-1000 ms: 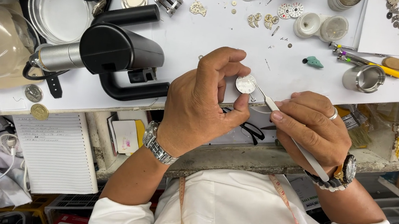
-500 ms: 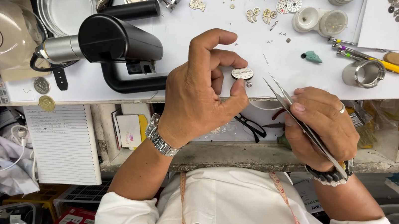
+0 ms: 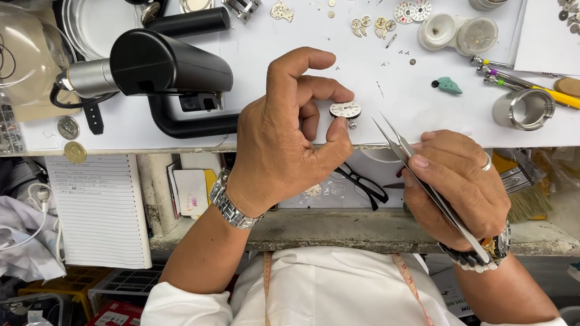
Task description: A person uses tweezers to carefully assemble tiny internal components of a watch movement on a workbench.
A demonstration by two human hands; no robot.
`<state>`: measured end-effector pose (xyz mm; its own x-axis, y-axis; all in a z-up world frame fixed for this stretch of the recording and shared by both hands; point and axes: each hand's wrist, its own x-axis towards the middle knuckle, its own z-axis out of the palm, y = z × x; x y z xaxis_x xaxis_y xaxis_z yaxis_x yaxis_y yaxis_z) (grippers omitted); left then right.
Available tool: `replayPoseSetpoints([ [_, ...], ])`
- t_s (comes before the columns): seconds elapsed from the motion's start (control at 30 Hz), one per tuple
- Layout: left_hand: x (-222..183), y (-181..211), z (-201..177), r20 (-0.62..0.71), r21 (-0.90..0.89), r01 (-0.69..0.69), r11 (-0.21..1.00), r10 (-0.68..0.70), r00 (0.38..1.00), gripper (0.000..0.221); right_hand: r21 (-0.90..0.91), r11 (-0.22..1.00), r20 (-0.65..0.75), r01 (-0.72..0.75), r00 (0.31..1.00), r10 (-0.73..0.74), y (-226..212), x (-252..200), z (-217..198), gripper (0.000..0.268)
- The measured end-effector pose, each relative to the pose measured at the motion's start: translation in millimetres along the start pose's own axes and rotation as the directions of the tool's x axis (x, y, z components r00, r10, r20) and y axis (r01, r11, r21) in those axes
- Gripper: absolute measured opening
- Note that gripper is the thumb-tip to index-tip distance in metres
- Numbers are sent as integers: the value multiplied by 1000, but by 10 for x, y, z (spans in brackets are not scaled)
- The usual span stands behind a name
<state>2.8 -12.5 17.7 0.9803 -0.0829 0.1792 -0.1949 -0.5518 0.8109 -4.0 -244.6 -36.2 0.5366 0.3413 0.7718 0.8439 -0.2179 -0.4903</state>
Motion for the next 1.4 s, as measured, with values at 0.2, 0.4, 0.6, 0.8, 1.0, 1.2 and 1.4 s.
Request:
replayPoseSetpoints([
  [0.2,-3,14,-1,-1,-2,-4,1000,4,1000,58,-14,999,1,-34,999,34,-34,-7,-6,11],
  [0.4,-131,-214,203,-95,250,-209,946,238,966,63,-63,994,-162,-88,984,77,-48,-135,97,20],
  [0.6,-111,-178,81,-20,145,-185,972,190,982,80,-224,975,-59,-16,998,3,-108,-176,183,29],
  [0.8,-136,-293,85,6,137,-187,973,188,982,71,-306,952,95,15,995,15,-130,-185,225,25],
  [1.0,-162,-368,76,-10,132,-225,965,229,973,74,-387,920,70,66,997,-42,-77,-100,352,10],
  [1.2,-161,-398,84,-25,134,-269,954,274,961,72,-372,925,83,79,995,-52,-48,-88,356,11],
  [1.4,-161,-369,79,-17,131,-239,962,243,970,73,-386,919,87,77,995,-47,-51,-77,346,12],
])
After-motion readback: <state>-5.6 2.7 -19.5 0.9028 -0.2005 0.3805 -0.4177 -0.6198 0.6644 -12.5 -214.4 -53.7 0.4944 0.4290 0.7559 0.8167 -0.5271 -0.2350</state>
